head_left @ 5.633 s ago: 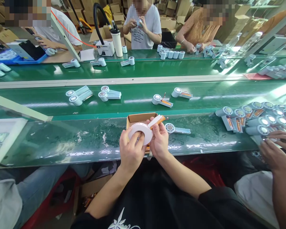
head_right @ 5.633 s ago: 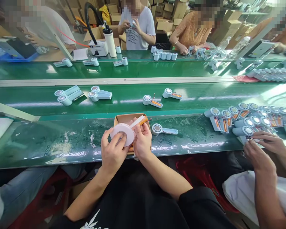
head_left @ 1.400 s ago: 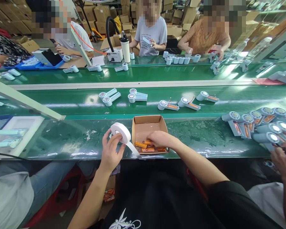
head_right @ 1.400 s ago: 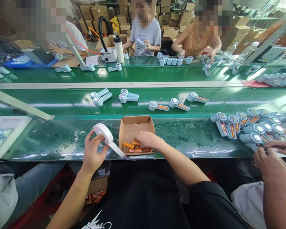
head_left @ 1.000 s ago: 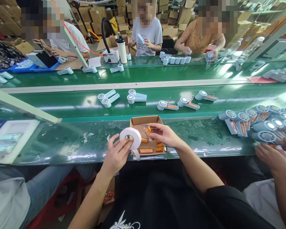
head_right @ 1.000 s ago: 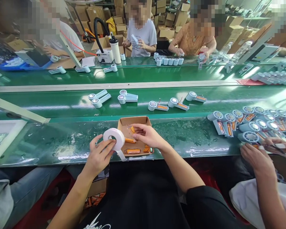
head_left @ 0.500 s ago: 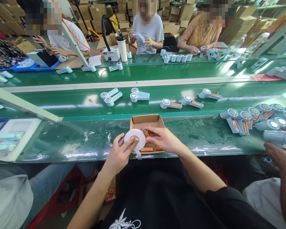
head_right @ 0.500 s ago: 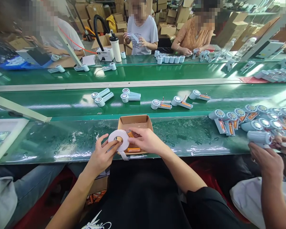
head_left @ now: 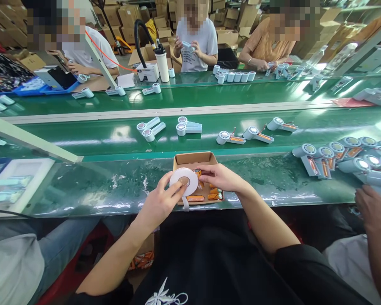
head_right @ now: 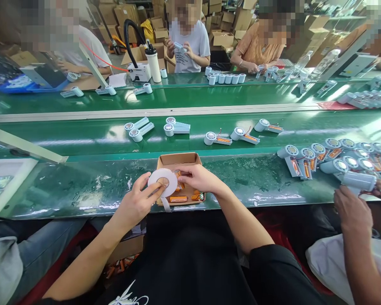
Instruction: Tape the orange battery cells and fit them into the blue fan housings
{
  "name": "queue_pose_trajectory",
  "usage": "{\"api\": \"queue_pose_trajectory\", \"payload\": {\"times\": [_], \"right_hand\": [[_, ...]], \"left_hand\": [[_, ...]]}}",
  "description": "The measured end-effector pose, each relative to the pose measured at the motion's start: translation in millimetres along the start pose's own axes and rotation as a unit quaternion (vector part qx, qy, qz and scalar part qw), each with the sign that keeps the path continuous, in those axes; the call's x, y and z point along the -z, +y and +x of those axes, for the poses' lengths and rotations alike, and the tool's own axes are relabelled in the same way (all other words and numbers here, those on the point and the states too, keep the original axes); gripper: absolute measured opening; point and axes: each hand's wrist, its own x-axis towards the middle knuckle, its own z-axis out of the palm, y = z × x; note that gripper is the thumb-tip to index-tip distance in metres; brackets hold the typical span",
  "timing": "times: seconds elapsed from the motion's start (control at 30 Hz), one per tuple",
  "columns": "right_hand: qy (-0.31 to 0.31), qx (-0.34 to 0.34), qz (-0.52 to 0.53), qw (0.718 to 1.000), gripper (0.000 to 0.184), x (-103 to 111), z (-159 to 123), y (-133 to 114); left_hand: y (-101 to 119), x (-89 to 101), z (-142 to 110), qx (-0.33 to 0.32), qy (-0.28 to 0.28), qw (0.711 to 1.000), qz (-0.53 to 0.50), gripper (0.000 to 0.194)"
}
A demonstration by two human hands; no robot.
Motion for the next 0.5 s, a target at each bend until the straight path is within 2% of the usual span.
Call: {"api": "queue_pose_trajectory", "payload": {"times": [0.17,0.23,0.3,0.4,0.43,0.5], "right_hand": [[0.015,-0.017,0.114,0.993,0.054,3,5,16],[0.004,-0.031,0.182,0.983,0.055,9,8,23],[0.023,-0.046,0.258,0.965,0.056,11,11,26],[0.136,-0.053,0.366,0.919,0.058,-6,13,25],[0.192,-0.043,0.398,0.896,0.058,-17,13,24],[0.319,-0.006,0.454,0.832,0.056,-44,14,23]], "left_hand": [[1,0.1,12,-0.019,0.004,1.000,0.017,0.051],[3,-0.2,19,-0.032,0.000,0.999,0.022,0.048],[4,-0.3,26,-0.041,0.012,0.998,0.037,0.044],[6,-3.4,37,-0.024,0.048,0.997,0.056,0.038],[9,-6.2,40,-0.010,0.065,0.996,0.057,0.035],[20,-14.4,48,0.032,0.111,0.992,0.045,0.026]]}}
